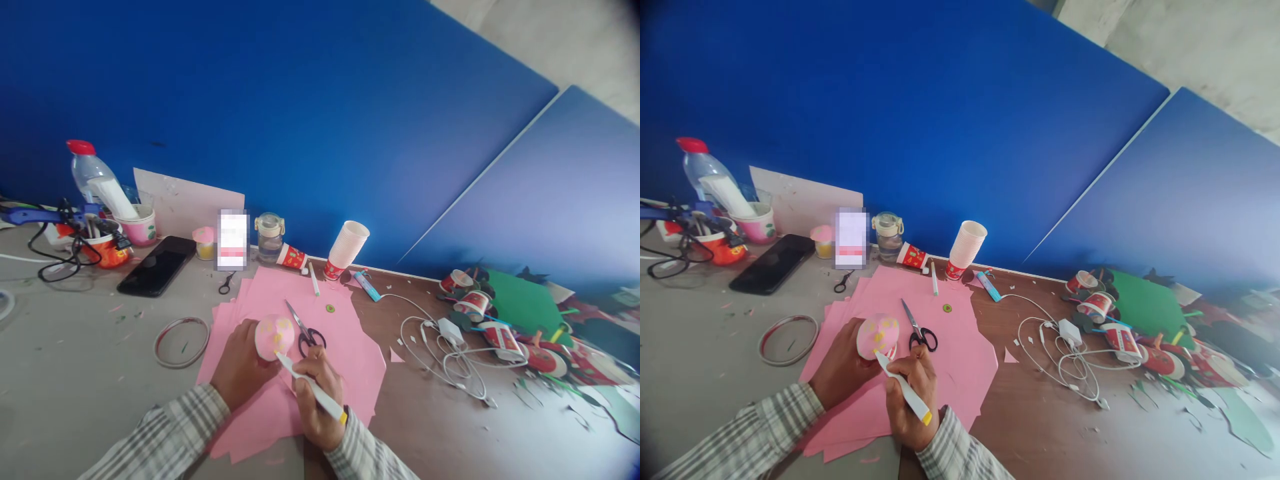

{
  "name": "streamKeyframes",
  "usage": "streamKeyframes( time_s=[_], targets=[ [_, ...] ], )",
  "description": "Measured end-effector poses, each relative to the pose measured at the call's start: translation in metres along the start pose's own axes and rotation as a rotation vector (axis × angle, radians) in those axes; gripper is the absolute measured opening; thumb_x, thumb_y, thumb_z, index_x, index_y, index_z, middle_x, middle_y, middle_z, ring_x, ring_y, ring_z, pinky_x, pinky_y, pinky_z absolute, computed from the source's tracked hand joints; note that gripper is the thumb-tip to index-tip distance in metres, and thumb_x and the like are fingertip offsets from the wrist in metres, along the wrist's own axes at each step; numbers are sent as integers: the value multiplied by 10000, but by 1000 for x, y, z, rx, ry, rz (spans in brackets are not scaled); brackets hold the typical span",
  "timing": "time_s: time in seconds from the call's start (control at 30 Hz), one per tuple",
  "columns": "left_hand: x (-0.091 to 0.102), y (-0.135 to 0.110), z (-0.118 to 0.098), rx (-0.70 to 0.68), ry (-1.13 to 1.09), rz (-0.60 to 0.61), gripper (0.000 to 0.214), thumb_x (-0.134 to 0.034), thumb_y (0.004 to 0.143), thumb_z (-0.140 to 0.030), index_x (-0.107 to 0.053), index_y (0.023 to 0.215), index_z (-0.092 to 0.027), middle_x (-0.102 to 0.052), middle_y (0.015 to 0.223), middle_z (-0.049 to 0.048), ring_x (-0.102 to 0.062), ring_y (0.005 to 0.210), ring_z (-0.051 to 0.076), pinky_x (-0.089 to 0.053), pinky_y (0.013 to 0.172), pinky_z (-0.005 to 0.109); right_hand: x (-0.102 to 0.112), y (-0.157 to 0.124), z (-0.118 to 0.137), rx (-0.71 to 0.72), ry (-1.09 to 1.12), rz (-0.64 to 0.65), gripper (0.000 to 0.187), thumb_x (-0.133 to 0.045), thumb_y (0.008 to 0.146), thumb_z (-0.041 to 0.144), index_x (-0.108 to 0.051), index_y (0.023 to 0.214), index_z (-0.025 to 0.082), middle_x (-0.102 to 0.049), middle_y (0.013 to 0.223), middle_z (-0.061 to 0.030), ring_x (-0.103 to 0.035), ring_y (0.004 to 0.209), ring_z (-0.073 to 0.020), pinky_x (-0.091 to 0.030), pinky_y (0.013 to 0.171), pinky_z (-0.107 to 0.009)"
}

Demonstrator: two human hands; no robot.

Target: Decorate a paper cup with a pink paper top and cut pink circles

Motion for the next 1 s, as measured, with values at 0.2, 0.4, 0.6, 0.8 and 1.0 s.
streamKeyframes(
  time_s=[0.2,0.4,0.6,0.8,1.0],
  targets=[
    [-1,0,0,1,12,-2,434,-702,424,-272,-538,825,-251,-571,791,6,-549,739,263,-500,618,416,3,1,0,-3,8,-32,104,-480,751,168,-574,767,210,-508,552,20,-498,603,-207,-456,571,-338],
    [-1,-1,-1,-12,21,-3,428,-705,431,-298,-542,823,-253,-569,788,7,-548,737,266,-495,615,414,4,1,0,-3,-3,-27,103,-480,751,172,-574,757,214,-511,553,16,-496,606,-210,-452,570,-334],
    [-2,0,0,-18,10,10,414,-709,439,-278,-551,820,-244,-566,785,10,-543,750,265,-485,624,407,0,0,0,6,-2,19,122,-489,740,151,-574,778,230,-518,548,23,-507,632,-218,-454,652,-380],
    [0,0,0,-16,-6,1,412,-699,450,-271,-545,832,-246,-563,787,7,-544,741,262,-479,619,399,1,3,2,1,12,-8,122,-481,741,153,-570,775,230,-508,545,23,-503,606,-214,-449,595,-349],
    [1,0,-1,-22,-3,-11,414,-706,445,-289,-535,819,-240,-564,779,8,-543,732,258,-484,613,401,-1,3,3,14,-18,7,105,-478,751,167,-565,758,226,-510,554,22,-505,609,-211,-450,612,-359]
  ],
)
Point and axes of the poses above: each hand's wrist, its own y-axis towards the middle knuckle, its own x-axis out of the back of the hand, z = x × y, the point moved 5 cm from there along y, towards the middle knuckle
